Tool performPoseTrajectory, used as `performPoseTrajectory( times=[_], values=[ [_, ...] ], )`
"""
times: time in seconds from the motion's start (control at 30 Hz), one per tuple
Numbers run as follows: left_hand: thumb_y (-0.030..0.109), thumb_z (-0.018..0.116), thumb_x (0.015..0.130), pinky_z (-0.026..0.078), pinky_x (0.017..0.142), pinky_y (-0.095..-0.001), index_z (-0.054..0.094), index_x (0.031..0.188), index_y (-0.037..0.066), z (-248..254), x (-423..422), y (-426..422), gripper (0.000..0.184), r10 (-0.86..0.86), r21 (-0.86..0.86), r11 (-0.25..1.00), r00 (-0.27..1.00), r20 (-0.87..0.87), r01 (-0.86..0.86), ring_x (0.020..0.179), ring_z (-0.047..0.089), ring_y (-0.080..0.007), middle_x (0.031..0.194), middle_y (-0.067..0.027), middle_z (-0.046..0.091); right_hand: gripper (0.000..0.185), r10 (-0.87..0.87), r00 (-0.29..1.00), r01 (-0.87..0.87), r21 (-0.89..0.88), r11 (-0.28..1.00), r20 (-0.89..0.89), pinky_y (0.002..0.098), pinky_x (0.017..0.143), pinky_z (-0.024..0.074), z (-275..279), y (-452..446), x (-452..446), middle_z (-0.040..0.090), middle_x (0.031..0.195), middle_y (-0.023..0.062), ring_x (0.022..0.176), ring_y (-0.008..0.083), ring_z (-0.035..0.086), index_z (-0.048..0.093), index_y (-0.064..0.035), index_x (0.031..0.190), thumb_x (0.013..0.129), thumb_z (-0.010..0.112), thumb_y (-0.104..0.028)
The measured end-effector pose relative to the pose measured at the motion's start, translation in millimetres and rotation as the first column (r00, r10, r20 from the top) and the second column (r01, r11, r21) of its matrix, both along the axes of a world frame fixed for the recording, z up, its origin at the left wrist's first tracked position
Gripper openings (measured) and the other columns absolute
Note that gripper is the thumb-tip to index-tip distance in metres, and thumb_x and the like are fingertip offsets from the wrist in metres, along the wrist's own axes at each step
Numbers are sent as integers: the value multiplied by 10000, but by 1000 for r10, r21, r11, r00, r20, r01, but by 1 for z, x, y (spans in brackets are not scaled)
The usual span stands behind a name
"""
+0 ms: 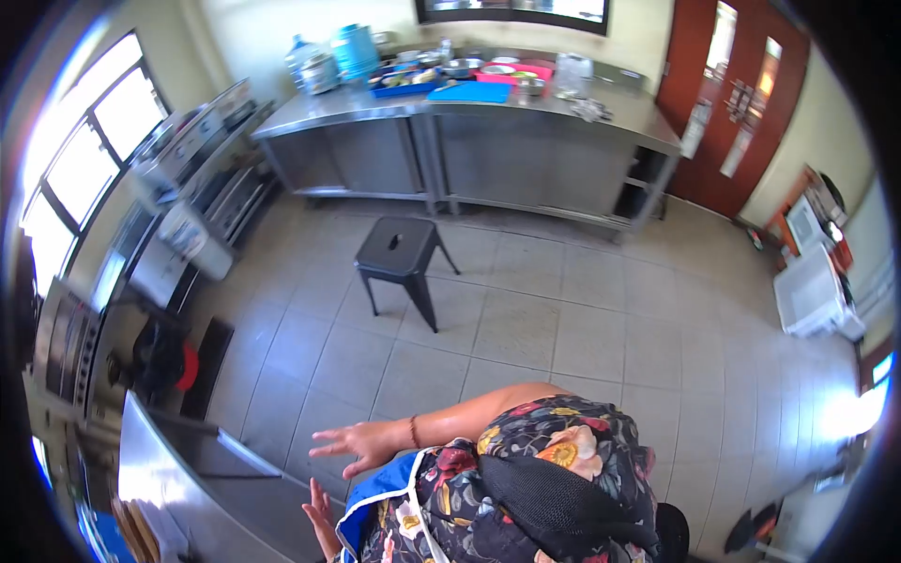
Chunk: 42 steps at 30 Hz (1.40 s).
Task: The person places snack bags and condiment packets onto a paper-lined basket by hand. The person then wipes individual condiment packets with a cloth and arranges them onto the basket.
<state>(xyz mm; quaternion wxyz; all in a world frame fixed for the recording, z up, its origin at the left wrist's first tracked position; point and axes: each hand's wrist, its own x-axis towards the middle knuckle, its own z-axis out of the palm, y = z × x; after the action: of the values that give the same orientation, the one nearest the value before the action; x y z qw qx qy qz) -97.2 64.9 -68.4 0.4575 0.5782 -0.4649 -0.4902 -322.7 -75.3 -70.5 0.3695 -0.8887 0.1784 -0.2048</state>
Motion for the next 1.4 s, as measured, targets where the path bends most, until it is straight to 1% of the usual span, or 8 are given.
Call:
performPoseTrajectory(
  times=[0.17, 0.33, 0.4, 0.5, 0.6, 0.77, 1.1, 1.4],
  values=[
    [604, 293, 995, 214, 1177, -425, 326, 1466, -31, 19, -28, -73, 792, -472, -111, 875, 777, -418, 472, 1395, 347, -282, 1491, -189, 387, 762, -73, 978, 97, 120, 988, -195, 458, 1040, 420, 13, -12, -41, 366, 1498, 196, 1335, 360, 426, 308, -221, 1509, 853, 676, -342],
    [470, 524, 953, 200, 1145, -545, 492, 1387, 36, 12, -68, -126, 615, -364, 168, 929, 899, 243, 331, 1351, 427, -303, 1454, -183, 449, 542, -331, 792, 362, -43, 931, -512, 442, 975, 478, -41, -16, -187, 493, 1407, 135, 1230, 338, 527, 526, -139, 1355, 872, 642, -356],
    [457, 587, 918, 157, 1108, -659, 528, 1375, 101, -2, -90, -138, 583, -421, 361, 906, 571, 705, 222, 1347, 435, -321, 1443, -170, 472, 511, -391, 718, 494, 25, 869, -576, 431, 959, 488, -48, 0, -253, 536, 1361, 126, 1198, 325, 552, 550, -121, 1330, 888, 617, -368],
    [492, 666, 840, 80, 1055, -746, 564, 1349, 198, -21, -138, -164, 596, -536, 504, 844, 329, 777, 185, 1351, 429, -330, 1439, -138, 485, 484, -462, 645, 602, 32, 798, -609, 433, 945, 490, -69, 15, -353, 566, 1319, 125, 1182, 315, 562, 557, -124, 1324, 918, 581, -386],
    [519, 685, 815, 74, 1053, -750, 564, 1348, 208, -38, -206, -205, 629, -547, 463, 835, 537, 643, 297, 1352, 429, -325, 1440, -124, 486, 473, -514, 518, 735, 49, 676, -684, 432, 948, 486, -50, 20, -423, 572, 1310, 128, 1181, 318, 560, 564, -120, 1316, 933, 562, -398],
    [517, 687, 811, 68, 1074, -730, 585, 1324, 212, -6, -341, -270, 605, -526, 286, 811, 424, 737, 510, 1347, 436, -312, 1441, -140, 481, 463, -658, 504, 810, 41, 585, -560, 422, 931, 494, -36, 0, -496, 600, 1280, 121, 1137, 326, 588, 597, -145, 1288, 932, 558, -438],
    [583, 687, 775, 56, 1060, -749, 587, 1325, 210, -26, -400, -393, 672, -572, 396, 784, 308, 760, 478, 1349, 432, -333, 1445, -160, 471, 488, -698, 516, 807, 8, 591, -497, 398, 1000, 449, -34, -134, -570, 554, 1345, 121, 1211, 312, 539, 579, -132, 1310, 950, 526, -457],
    [543, 697, 799, 61, 1047, -757, 574, 1339, 221, 1, -488, -531, 641, -470, 249, 768, 254, 845, 590, 1348, 444, -291, 1414, -115, 518, 509, -904, 137, 971, -126, 204, -406, 417, 989, 458, -9, -220, -692, 536, 1369, 141, 1213, 328, 544, 552, -165, 1345, 933, 541, -463]
  ],
)
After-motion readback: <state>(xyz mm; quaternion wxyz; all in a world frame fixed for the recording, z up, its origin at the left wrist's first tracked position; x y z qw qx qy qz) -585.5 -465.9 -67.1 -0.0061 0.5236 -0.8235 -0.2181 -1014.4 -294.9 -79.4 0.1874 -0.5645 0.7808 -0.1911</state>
